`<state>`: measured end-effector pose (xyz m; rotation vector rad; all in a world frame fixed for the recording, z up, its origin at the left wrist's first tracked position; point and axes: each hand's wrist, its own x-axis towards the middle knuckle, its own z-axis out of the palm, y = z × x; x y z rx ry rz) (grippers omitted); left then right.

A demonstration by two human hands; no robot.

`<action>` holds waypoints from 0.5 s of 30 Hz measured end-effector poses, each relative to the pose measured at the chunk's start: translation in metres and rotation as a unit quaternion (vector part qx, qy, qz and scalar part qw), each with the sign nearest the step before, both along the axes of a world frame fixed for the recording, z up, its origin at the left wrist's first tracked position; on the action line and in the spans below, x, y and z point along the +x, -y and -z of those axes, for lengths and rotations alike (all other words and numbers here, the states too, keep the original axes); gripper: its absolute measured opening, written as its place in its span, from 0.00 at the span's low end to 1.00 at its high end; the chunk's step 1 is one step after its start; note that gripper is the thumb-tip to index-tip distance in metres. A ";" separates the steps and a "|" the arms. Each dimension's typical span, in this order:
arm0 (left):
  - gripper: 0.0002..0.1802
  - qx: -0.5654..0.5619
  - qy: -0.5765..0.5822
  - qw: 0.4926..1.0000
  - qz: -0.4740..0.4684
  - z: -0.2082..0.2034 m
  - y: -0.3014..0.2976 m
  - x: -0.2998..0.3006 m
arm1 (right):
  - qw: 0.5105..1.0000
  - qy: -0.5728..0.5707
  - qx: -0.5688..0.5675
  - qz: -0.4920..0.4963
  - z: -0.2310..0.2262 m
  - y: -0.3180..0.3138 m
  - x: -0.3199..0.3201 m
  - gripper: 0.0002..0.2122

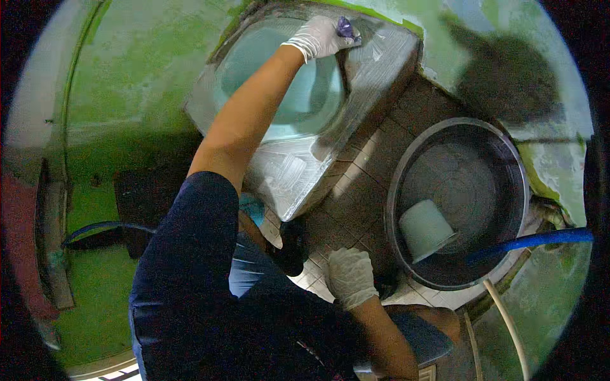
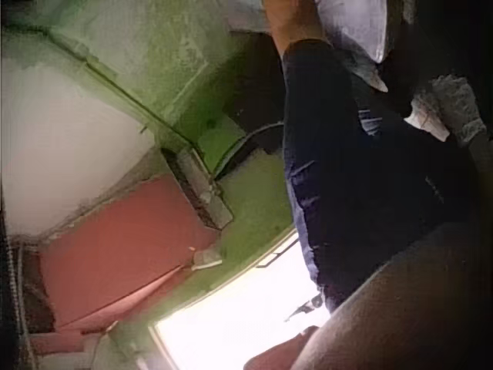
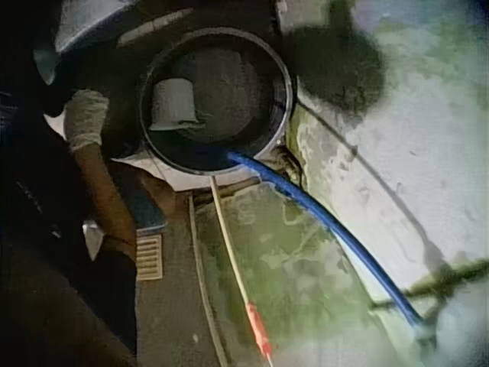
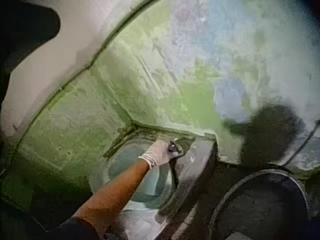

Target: The person paints a bathroom wall and the base of a squat toilet using a paint brush and paint from a bucket.

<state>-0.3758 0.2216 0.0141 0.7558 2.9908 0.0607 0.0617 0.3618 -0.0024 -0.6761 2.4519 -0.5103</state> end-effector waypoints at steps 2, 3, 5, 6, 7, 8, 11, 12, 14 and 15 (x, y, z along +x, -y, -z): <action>0.26 0.078 0.017 0.996 0.033 0.006 0.012 -0.003 | 1.000 0.008 -0.020 -0.004 -0.002 0.001 -0.001 0.07; 0.27 0.057 0.017 0.998 -0.006 0.011 0.018 -0.006 | 1.000 0.006 -0.023 -0.004 -0.004 0.001 -0.002 0.07; 0.27 0.038 0.032 0.999 -0.019 0.010 0.011 0.001 | 1.000 -0.018 -0.004 -0.008 -0.002 0.001 -0.001 0.07; 0.26 0.018 0.046 0.998 -0.033 0.010 0.008 0.006 | 0.999 -0.031 0.005 -0.009 -0.002 0.000 0.000 0.07; 0.26 0.056 0.036 0.997 -0.029 0.002 -0.001 0.020 | 1.000 -0.018 0.008 0.022 0.004 0.002 0.004 0.07; 0.26 0.054 0.036 0.997 -0.030 -0.002 -0.003 0.027 | 1.000 -0.018 0.006 0.022 0.002 0.002 0.003 0.07; 0.26 0.025 0.008 1.000 0.001 -0.008 -0.007 0.036 | 1.000 -0.013 0.009 0.009 -0.010 0.000 -0.004 0.10; 0.26 0.024 0.008 1.000 0.001 -0.008 -0.008 0.036 | 1.000 -0.013 0.008 0.010 -0.008 0.000 -0.003 0.10; 0.20 -0.128 -0.006 0.992 -0.020 -0.004 -0.004 0.032 | 1.000 -0.025 -0.003 -0.002 -0.007 0.001 -0.002 0.12; 0.21 -0.091 -0.018 0.996 -0.003 0.010 0.010 0.024 | 0.999 -0.040 0.013 -0.016 -0.009 0.003 -0.003 0.12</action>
